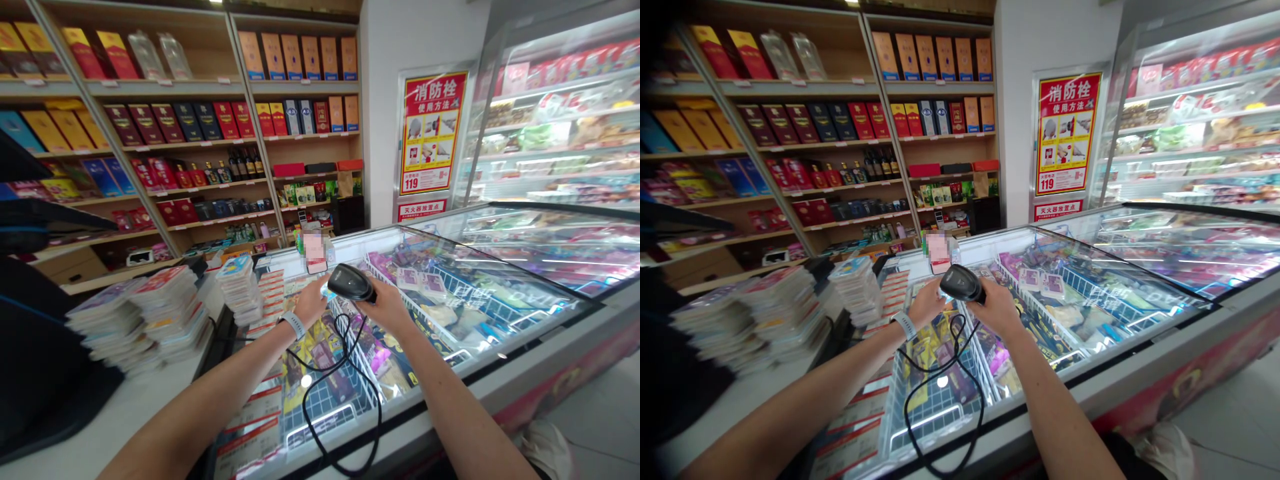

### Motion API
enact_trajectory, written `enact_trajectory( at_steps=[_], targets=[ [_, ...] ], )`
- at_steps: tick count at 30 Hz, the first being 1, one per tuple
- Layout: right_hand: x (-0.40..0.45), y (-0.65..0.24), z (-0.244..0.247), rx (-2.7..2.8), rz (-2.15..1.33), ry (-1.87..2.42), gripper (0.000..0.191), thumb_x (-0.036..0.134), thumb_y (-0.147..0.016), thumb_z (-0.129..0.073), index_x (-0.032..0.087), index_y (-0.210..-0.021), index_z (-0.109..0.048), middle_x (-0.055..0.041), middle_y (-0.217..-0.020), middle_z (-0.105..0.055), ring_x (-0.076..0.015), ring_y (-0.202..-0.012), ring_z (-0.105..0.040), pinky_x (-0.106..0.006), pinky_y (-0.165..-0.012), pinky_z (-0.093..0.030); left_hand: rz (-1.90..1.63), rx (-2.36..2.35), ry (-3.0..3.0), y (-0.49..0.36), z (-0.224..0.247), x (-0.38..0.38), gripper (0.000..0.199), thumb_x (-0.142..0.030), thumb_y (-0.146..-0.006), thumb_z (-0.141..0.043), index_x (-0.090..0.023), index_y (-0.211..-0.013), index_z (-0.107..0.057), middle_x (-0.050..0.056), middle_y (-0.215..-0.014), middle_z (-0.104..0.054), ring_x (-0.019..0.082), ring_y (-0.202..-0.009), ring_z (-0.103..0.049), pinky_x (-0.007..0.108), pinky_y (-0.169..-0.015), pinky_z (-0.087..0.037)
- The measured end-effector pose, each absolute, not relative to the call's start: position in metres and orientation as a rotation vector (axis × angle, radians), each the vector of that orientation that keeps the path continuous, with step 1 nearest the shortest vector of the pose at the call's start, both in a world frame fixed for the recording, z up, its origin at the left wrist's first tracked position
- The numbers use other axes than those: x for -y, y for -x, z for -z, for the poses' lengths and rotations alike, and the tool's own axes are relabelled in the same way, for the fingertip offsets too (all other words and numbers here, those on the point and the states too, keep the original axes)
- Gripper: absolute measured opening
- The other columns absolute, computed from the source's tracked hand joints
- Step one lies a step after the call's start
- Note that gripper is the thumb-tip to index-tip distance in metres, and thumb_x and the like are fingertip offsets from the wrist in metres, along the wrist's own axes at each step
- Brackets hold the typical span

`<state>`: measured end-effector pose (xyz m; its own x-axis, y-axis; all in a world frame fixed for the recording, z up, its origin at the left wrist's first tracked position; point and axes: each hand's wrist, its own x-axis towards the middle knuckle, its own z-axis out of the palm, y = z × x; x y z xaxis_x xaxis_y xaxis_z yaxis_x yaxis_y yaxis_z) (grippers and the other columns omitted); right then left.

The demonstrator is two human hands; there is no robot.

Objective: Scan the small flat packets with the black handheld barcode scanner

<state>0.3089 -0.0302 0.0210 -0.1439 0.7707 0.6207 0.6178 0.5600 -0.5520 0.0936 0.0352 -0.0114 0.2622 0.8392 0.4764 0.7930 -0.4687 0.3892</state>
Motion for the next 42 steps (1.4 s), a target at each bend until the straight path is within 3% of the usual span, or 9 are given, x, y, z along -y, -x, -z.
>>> enact_trajectory(
  at_steps=[6, 11, 21, 29, 34, 42],
  targets=[
    [0.031, -0.308, -0.021, 1.859, -0.196, 1.143, 0.027, 0.028, -0.075, -0.064, 0.020, -0.100, -0.066, -0.0040, -0.085, -0.071, -0.0214, -0.077, -0.065, -0.029, -0.072, -0.047, -0.879, -1.625, -2.405, -0.069, 0.008, -0.016, 0.069, -0.006, -0.070, -0.058, -0.023, -0.136, -0.049, 0.002, -0.090, -0.067, 0.017, -0.071, -0.061, 0.031, -0.073, -0.050],
    [0.033, -0.308, -0.022, 1.866, -0.201, 1.131, 0.027, 0.028, -0.075, -0.064, 0.022, -0.101, -0.066, -0.0031, -0.082, -0.070, -0.0209, -0.076, -0.065, -0.029, -0.070, -0.047, -0.874, -1.627, -2.418, -0.050, 0.011, -0.006, 0.068, -0.006, -0.069, -0.057, -0.022, -0.135, -0.050, 0.005, -0.101, -0.063, 0.015, -0.070, -0.059, 0.030, -0.071, -0.050],
    [0.032, -0.307, -0.021, 1.889, -0.197, 1.146, 0.034, 0.025, -0.074, -0.062, 0.020, -0.107, -0.066, -0.0050, -0.090, -0.072, -0.0226, -0.081, -0.066, -0.031, -0.073, -0.048, -0.864, -1.585, -2.441, -0.037, 0.015, -0.002, 0.073, -0.011, -0.071, -0.060, -0.019, -0.140, -0.040, 0.010, -0.120, -0.054, 0.017, -0.084, -0.060, 0.035, -0.085, -0.053],
    [0.029, -0.309, -0.019, 1.895, -0.146, 1.170, 0.033, 0.024, -0.073, -0.062, 0.021, -0.106, -0.067, -0.0033, -0.086, -0.072, -0.0218, -0.078, -0.066, -0.029, -0.069, -0.046, -0.857, -1.600, -2.565, -0.036, 0.014, 0.004, 0.073, -0.012, -0.075, -0.057, -0.015, -0.144, -0.031, 0.016, -0.132, -0.046, 0.026, -0.118, -0.052, 0.041, -0.102, -0.046],
    [0.028, -0.309, -0.017, 1.908, -0.142, 1.137, 0.031, 0.026, -0.075, -0.062, 0.020, -0.105, -0.067, -0.0043, -0.088, -0.071, -0.0217, -0.079, -0.065, -0.029, -0.070, -0.046, -0.836, -1.564, -2.642, -0.037, 0.010, 0.008, 0.079, -0.007, -0.076, -0.053, -0.021, -0.147, -0.024, 0.013, -0.133, -0.047, 0.024, -0.118, -0.053, 0.040, -0.099, -0.048],
    [0.030, -0.309, -0.019, 1.902, -0.101, 1.141, 0.022, 0.030, -0.077, -0.062, 0.019, -0.096, -0.066, -0.0032, -0.079, -0.068, -0.0194, -0.072, -0.063, -0.028, -0.065, -0.044, -0.851, -1.539, -2.690, -0.034, 0.011, 0.007, 0.065, -0.003, -0.074, -0.051, -0.019, -0.136, -0.037, 0.012, -0.135, -0.046, 0.024, -0.127, -0.049, 0.039, -0.101, -0.048]
  ],
)
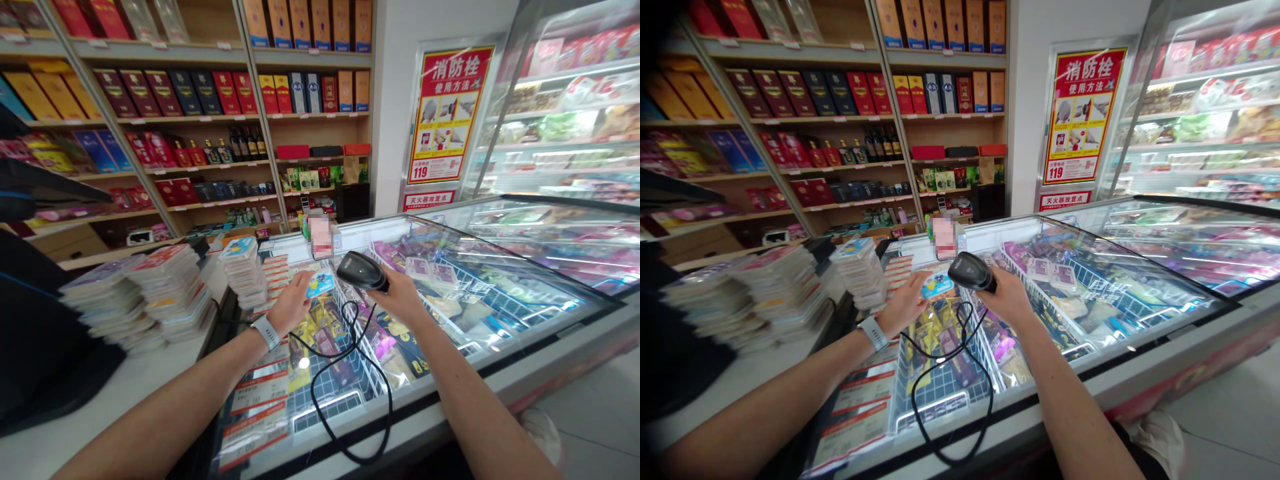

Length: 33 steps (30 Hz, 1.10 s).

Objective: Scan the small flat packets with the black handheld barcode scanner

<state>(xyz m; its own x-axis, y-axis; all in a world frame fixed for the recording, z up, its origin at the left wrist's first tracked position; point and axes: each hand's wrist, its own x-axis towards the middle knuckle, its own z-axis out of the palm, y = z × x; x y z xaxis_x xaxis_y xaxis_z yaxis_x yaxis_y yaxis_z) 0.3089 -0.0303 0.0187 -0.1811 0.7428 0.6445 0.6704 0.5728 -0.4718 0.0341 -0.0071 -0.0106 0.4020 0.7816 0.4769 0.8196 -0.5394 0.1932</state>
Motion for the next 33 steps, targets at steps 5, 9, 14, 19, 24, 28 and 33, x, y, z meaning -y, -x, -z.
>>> enact_trajectory(
  at_steps=[5, 9, 14, 19, 24, 28, 33],
  targets=[
    [0.030, -0.309, -0.019, 1.907, -0.096, 1.144, 0.024, 0.031, -0.078, -0.061, 0.020, -0.098, -0.066, -0.0030, -0.078, -0.068, -0.0193, -0.072, -0.062, -0.028, -0.064, -0.044, 0.828, 1.449, 2.581, -0.033, 0.010, 0.008, 0.067, 0.000, -0.072, -0.050, -0.021, -0.135, -0.037, 0.012, -0.134, -0.046, 0.024, -0.124, -0.052, 0.039, -0.101, -0.048],
    [0.029, -0.309, -0.018, 1.908, -0.108, 1.138, 0.028, 0.030, -0.078, -0.062, 0.020, -0.103, -0.066, -0.0034, -0.081, -0.069, -0.0196, -0.073, -0.063, -0.028, -0.067, -0.045, 0.836, 1.452, 2.579, -0.033, 0.011, 0.007, 0.070, 0.001, -0.072, -0.052, -0.022, -0.136, -0.037, 0.012, -0.134, -0.046, 0.024, -0.123, -0.053, 0.041, -0.101, -0.048],
    [0.029, -0.309, -0.018, 1.899, -0.138, 1.145, 0.033, 0.028, -0.077, -0.062, 0.021, -0.108, -0.066, -0.0038, -0.087, -0.071, -0.0204, -0.076, -0.064, -0.030, -0.070, -0.047, 0.853, 1.444, 2.566, -0.031, 0.015, 0.005, 0.073, -0.001, -0.072, -0.053, -0.022, -0.139, -0.035, 0.013, -0.137, -0.045, 0.025, -0.123, -0.053, 0.043, -0.102, -0.048],
    [0.030, -0.309, -0.019, 1.895, -0.149, 1.151, 0.035, 0.028, -0.077, -0.062, 0.020, -0.110, -0.066, -0.0043, -0.086, -0.071, -0.0211, -0.076, -0.064, -0.030, -0.070, -0.047, 0.796, 1.452, 2.539, -0.030, 0.017, 0.004, 0.071, -0.003, -0.074, -0.053, -0.021, -0.141, -0.033, 0.015, -0.138, -0.044, 0.026, -0.122, -0.053, 0.043, -0.099, -0.050],
    [0.029, -0.310, -0.018, 1.894, -0.151, 1.146, 0.036, 0.028, -0.077, -0.063, 0.021, -0.112, -0.065, -0.0039, -0.087, -0.072, -0.0210, -0.077, -0.065, -0.030, -0.071, -0.048, 0.757, 1.449, 2.502, -0.030, 0.012, 0.007, 0.067, -0.010, -0.077, -0.058, -0.019, -0.140, -0.036, 0.015, -0.136, -0.048, 0.027, -0.122, -0.052, 0.044, -0.102, -0.047],
    [0.028, -0.310, -0.018, 1.887, -0.150, 1.134, 0.036, 0.028, -0.077, -0.063, 0.021, -0.112, -0.066, -0.0038, -0.088, -0.072, -0.0211, -0.078, -0.065, -0.030, -0.071, -0.048, 0.690, 1.428, 2.495, -0.030, 0.007, 0.010, 0.059, -0.015, -0.078, -0.062, -0.020, -0.134, -0.046, 0.013, -0.128, -0.054, 0.027, -0.119, -0.053, 0.043, -0.104, -0.045],
    [0.029, -0.310, -0.018, 1.883, -0.148, 1.129, 0.034, 0.027, -0.076, -0.063, 0.021, -0.110, -0.066, -0.0040, -0.088, -0.072, -0.0214, -0.079, -0.065, -0.030, -0.071, -0.048, 0.656, 1.429, 2.478, -0.029, 0.008, 0.012, 0.045, -0.022, -0.081, -0.062, -0.020, -0.125, -0.054, 0.013, -0.125, -0.055, 0.028, -0.114, -0.056, 0.044, -0.100, -0.047]
  ],
)
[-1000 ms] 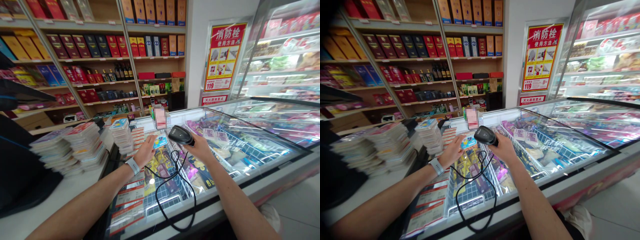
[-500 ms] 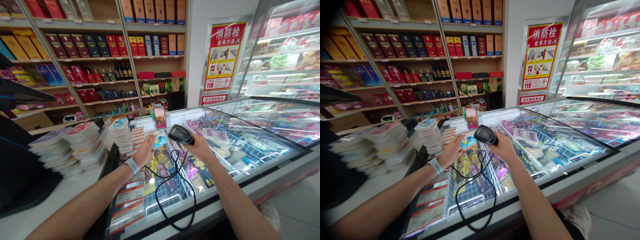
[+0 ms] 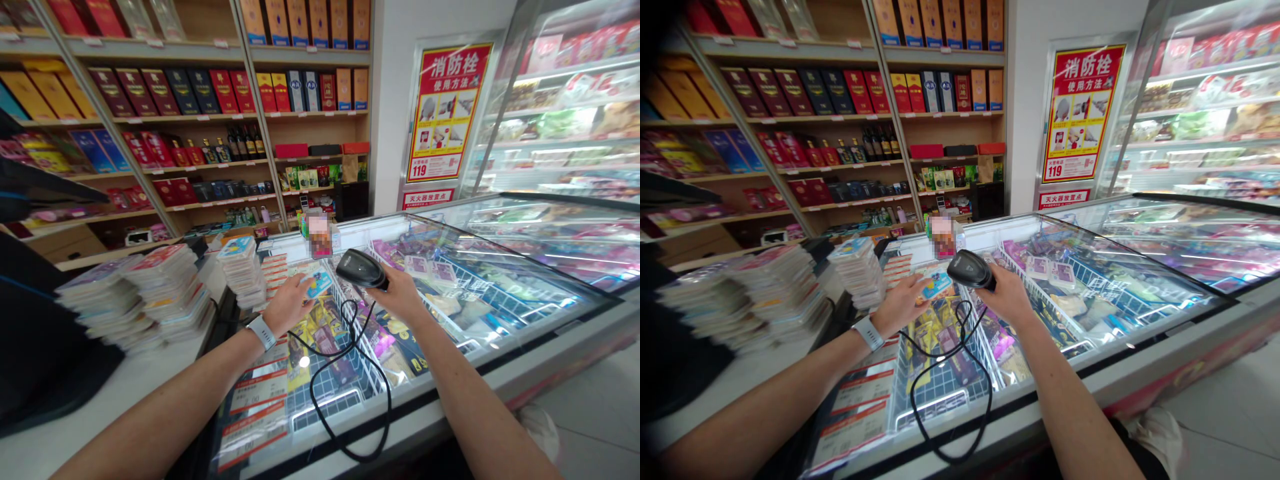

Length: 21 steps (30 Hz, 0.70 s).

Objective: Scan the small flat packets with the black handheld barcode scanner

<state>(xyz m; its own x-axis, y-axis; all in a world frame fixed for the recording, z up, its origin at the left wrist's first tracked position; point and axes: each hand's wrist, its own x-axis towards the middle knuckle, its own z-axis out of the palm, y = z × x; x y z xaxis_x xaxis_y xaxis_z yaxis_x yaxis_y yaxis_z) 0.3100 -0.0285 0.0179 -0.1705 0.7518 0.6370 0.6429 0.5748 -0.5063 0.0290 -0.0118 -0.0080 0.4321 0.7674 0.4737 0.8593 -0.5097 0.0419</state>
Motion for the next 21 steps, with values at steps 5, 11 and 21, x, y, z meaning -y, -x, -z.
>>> enact_trajectory(
  at_steps=[5, 11, 21],
  targets=[
    [0.027, -0.311, -0.017, 1.888, -0.133, 1.137, 0.034, 0.027, -0.075, -0.063, 0.021, -0.109, -0.067, -0.0042, -0.088, -0.072, -0.0213, -0.077, -0.065, -0.030, -0.070, -0.047, 0.653, 1.434, 2.463, -0.030, 0.007, 0.013, 0.037, -0.028, -0.084, -0.061, -0.020, -0.119, -0.057, 0.014, -0.131, -0.053, 0.028, -0.116, -0.055, 0.045, -0.100, -0.046],
    [0.029, -0.310, -0.018, 1.887, -0.126, 1.143, 0.031, 0.029, -0.077, -0.063, 0.020, -0.106, -0.067, -0.0040, -0.085, -0.071, -0.0207, -0.076, -0.064, -0.030, -0.069, -0.046, 0.640, 1.432, 2.477, -0.032, 0.004, 0.014, 0.033, -0.034, -0.091, -0.052, -0.017, -0.118, -0.058, 0.014, -0.125, -0.057, 0.027, -0.113, -0.057, 0.042, -0.098, -0.048],
    [0.029, -0.310, -0.019, 1.887, -0.118, 1.140, 0.021, 0.029, -0.076, -0.062, 0.019, -0.094, -0.066, -0.0033, -0.079, -0.068, -0.0193, -0.072, -0.062, -0.028, -0.065, -0.044, 0.680, 1.456, 2.482, -0.027, 0.007, 0.004, 0.025, -0.032, -0.095, -0.047, -0.016, -0.110, -0.060, 0.010, -0.106, -0.064, 0.021, -0.097, -0.064, 0.035, -0.089, -0.052]
  ],
)
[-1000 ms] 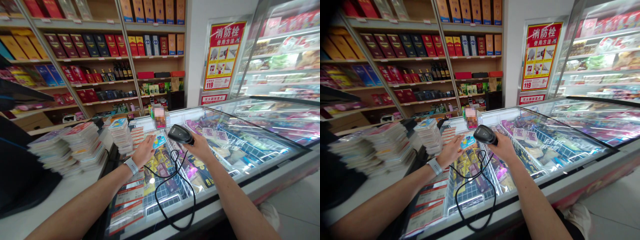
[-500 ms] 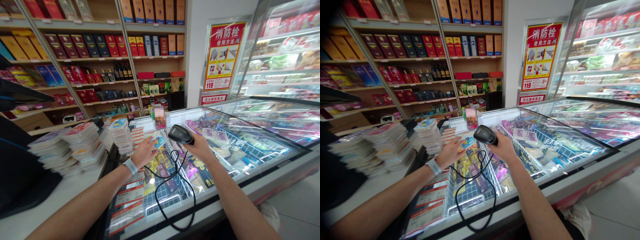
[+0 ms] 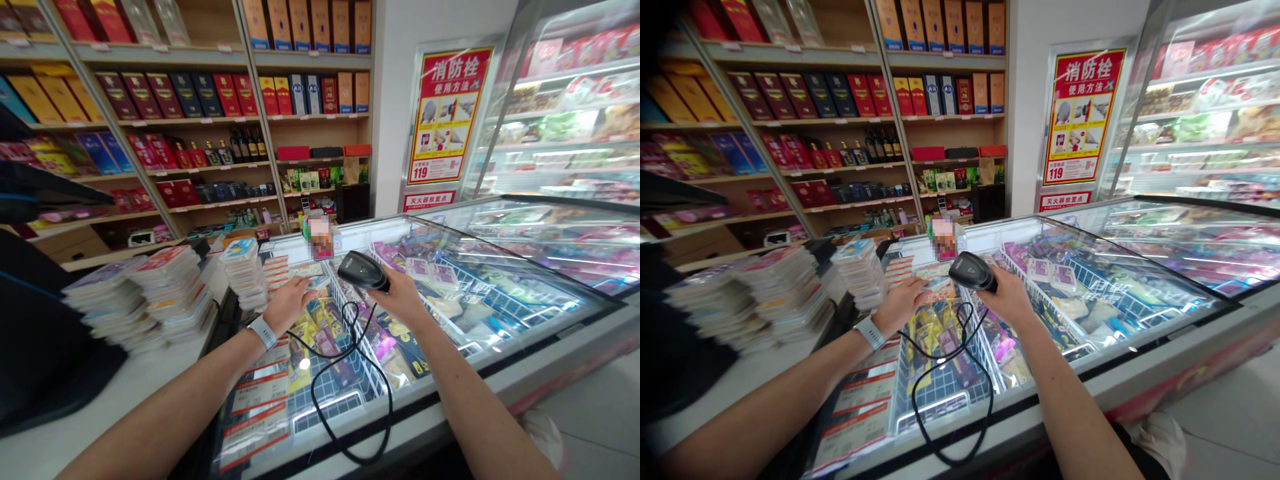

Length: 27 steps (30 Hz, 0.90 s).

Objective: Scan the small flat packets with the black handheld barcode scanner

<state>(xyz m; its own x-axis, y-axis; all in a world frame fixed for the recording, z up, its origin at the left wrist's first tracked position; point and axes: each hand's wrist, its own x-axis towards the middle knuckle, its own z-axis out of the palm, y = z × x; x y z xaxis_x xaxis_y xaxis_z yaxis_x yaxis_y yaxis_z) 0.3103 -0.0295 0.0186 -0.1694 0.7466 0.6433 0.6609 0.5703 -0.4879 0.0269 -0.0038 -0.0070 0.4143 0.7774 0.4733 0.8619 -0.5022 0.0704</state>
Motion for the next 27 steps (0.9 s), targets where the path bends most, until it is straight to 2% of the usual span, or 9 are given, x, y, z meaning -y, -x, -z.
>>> enact_trajectory(
  at_steps=[9, 15, 22, 27],
  targets=[
    [0.030, -0.309, -0.020, 1.890, -0.156, 1.153, 0.023, 0.029, -0.076, -0.061, 0.020, -0.096, -0.066, -0.0037, -0.082, -0.070, -0.0206, -0.074, -0.063, -0.029, -0.066, -0.045, 0.729, 1.585, 2.398, -0.024, 0.008, -0.001, 0.029, -0.029, -0.099, -0.037, -0.014, -0.112, -0.059, 0.010, -0.102, -0.068, 0.021, -0.095, -0.065, 0.033, -0.086, -0.051],
    [0.030, -0.309, -0.019, 1.889, -0.151, 1.151, 0.025, 0.028, -0.076, -0.061, 0.020, -0.099, -0.066, -0.0038, -0.084, -0.070, -0.0203, -0.074, -0.064, -0.028, -0.067, -0.045, 0.700, 1.700, 2.349, -0.024, 0.000, 0.004, 0.033, -0.034, -0.100, -0.033, -0.015, -0.104, -0.060, 0.008, -0.085, -0.069, 0.021, -0.079, -0.066, 0.031, -0.074, -0.048],
    [0.029, -0.310, -0.017, 1.898, -0.128, 1.154, 0.023, 0.030, -0.077, -0.061, 0.020, -0.097, -0.065, -0.0039, -0.083, -0.069, -0.0210, -0.075, -0.064, -0.029, -0.067, -0.044, 0.693, 1.858, 2.308, -0.023, 0.000, 0.003, 0.032, -0.033, -0.099, -0.033, -0.017, -0.108, -0.058, 0.007, -0.086, -0.070, 0.021, -0.084, -0.067, 0.029, -0.074, -0.046],
    [0.029, -0.310, -0.018, 1.903, -0.128, 1.176, 0.023, 0.031, -0.077, -0.060, 0.020, -0.096, -0.065, -0.0043, -0.082, -0.069, -0.0219, -0.076, -0.064, -0.030, -0.068, -0.044, 0.754, 1.918, 2.280, -0.020, 0.005, -0.001, 0.035, -0.033, -0.099, -0.033, -0.017, -0.121, -0.054, 0.007, -0.090, -0.072, 0.021, -0.084, -0.068, 0.029, -0.076, -0.047]
  ],
)
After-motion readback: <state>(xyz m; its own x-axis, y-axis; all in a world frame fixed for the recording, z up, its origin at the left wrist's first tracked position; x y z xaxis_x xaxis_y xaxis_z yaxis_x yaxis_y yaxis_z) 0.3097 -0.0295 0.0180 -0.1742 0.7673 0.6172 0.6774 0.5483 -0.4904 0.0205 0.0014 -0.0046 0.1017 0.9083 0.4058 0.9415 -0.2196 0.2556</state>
